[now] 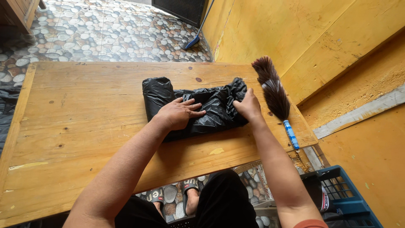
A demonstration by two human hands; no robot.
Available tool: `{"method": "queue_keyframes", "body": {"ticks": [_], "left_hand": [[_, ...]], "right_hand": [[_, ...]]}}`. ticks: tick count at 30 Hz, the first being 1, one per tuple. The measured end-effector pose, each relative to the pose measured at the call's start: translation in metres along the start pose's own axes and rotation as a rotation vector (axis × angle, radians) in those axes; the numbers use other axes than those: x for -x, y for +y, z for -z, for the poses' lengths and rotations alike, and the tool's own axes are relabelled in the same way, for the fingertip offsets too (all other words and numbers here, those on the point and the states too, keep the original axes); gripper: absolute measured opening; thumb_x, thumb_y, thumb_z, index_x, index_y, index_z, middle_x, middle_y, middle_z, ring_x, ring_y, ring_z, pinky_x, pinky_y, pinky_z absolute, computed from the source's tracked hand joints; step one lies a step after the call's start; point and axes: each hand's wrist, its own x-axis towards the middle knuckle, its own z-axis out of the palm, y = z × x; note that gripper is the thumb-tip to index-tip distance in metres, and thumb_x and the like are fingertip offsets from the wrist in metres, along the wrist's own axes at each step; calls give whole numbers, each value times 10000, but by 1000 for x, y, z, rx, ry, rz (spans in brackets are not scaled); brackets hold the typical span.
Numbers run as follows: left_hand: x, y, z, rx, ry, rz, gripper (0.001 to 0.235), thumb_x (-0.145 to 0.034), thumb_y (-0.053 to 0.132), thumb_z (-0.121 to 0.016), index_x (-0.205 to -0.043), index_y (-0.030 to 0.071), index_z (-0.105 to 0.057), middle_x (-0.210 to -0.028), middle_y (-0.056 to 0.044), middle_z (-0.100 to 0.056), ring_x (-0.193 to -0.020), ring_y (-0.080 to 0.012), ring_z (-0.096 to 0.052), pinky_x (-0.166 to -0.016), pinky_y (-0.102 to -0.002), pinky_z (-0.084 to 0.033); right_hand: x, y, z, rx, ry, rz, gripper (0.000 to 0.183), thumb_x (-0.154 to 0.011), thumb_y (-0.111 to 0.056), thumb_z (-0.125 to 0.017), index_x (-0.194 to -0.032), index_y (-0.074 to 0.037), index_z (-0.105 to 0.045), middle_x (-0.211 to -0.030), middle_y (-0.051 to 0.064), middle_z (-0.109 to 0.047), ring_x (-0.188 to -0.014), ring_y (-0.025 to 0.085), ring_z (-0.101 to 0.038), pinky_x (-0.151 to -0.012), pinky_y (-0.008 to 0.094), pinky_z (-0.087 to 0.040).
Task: The person folds a large black plastic sheet on a wooden table, repeatedly folding it into a compact rectangular bundle. They then pick up a smaller folded plastic item from a nearby chair and place it on the table.
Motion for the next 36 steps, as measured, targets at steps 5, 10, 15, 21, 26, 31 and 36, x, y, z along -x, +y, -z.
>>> {"method": "queue_keyframes", "body": {"ticks": [5,10,15,21,26,31,36], "left_hand": [[2,2,1,0,-10,-5,773,-892,86,-514,-1574,424,-383,-1678,59,-356,-1589,-263,-255,-1267,-566,-238],[3,1,4,-12,-10,0,777,-892,91,-534,-1575,427,-379,-1675,62,-360,-1586,-261,-258,-1269,-561,-240],[-2,1,-4,-17,-16,6,776,-892,107,-538,-1577,433,-372,-1678,82,-349,-1590,-246,-249,-1273,-550,-238],[1,2,0,-32,-22,17,780,-881,110,-527,-1570,440,-375,-1676,86,-352,-1587,-239,-254,-1275,-548,-240],[3,2,1,-29,-18,6,779,-885,108,-506,-1576,437,-362,-1685,90,-333,-1594,-235,-232,-1278,-539,-230],[5,3,2,-24,-15,21,779,-884,95,-494,-1580,422,-365,-1689,90,-328,-1599,-231,-223,-1284,-535,-213],[2,-2,-7,-25,19,0,812,-857,89,-518,-1581,423,-362,-1687,81,-335,-1595,-248,-230,-1278,-544,-224]], "right_hand": [[56,-51,-20,569,277,345,564,-911,-45,-585,-1467,-46,-491,-1153,203,-597,-1091,404,-667,-854,487,-606],[49,-60,-48,720,304,481,137,-997,-48,-492,-1099,-99,-569,-975,105,-551,-900,335,-684,-658,460,-619],[12,-65,-28,606,-232,352,685,-1021,-535,-471,-1350,65,-505,-1287,300,-508,-1214,524,-568,-978,649,-505],[-3,-49,-35,490,-1,476,329,-966,-509,-552,-943,-232,-728,-906,64,-749,-1000,322,-730,-999,495,-478],[45,-68,-42,225,115,522,658,-976,-167,-575,-1571,-122,-298,-1549,187,-338,-1496,426,-314,-1232,700,-192],[24,-55,-68,504,23,550,583,-1009,-201,-406,-1585,-112,-428,-1662,136,-376,-1566,357,-277,-1247,657,-164],[27,-61,-65,622,-2,480,614,-989,-277,-368,-1596,-214,-435,-1705,56,-334,-1585,358,-221,-1241,682,-93]]}}
